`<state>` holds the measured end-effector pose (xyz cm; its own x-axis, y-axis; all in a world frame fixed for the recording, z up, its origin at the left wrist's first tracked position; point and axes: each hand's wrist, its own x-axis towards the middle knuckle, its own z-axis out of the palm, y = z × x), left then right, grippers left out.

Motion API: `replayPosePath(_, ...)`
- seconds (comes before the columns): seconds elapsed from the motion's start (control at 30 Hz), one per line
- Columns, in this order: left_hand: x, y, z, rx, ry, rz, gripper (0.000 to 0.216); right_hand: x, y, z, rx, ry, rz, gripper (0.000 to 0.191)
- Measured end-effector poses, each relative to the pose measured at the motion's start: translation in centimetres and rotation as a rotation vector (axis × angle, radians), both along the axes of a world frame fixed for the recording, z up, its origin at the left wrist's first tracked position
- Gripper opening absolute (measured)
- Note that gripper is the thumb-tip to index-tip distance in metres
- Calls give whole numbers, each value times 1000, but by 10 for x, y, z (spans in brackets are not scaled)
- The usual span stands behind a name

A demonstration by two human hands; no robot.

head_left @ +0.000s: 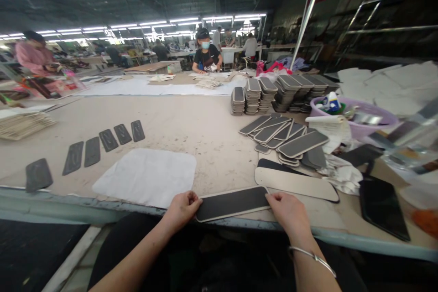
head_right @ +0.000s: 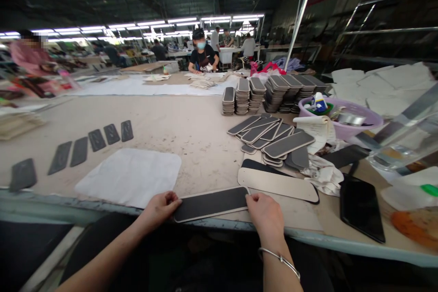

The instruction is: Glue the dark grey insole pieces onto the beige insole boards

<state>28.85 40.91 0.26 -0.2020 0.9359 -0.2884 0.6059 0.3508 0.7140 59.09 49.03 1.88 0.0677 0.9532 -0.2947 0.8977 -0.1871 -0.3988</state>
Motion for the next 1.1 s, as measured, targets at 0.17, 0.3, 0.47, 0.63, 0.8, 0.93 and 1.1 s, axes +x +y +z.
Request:
replayPosePath(0.17,4,-1,6,33,165,-40,21,1,3,-2,-24,-27,6,37)
replayPosePath(0.3,7,-2,7,42,251,-76,21,3,5,-4,-63,-51,3,38)
replayPosePath(0.47,8,1,9,15,343,-103,20,5,6,-8,-55,-63,17,40)
replayPosePath(0.63,8,3,10,-17,355,-123,19,6,7,-11,-72,-81,21,40)
replayPosePath(0.8,8,5,11,-18,368,-130,20,3,5,-8,-71,-93,26,40)
replayPosePath(0.93,7,6,10,-14,319,-98,18,0,2,-4,-43,-79,11,40)
replayPosePath(1.1,3,3,6,-42,76,25,18,-1,1,-3,-30,-80,10,40)
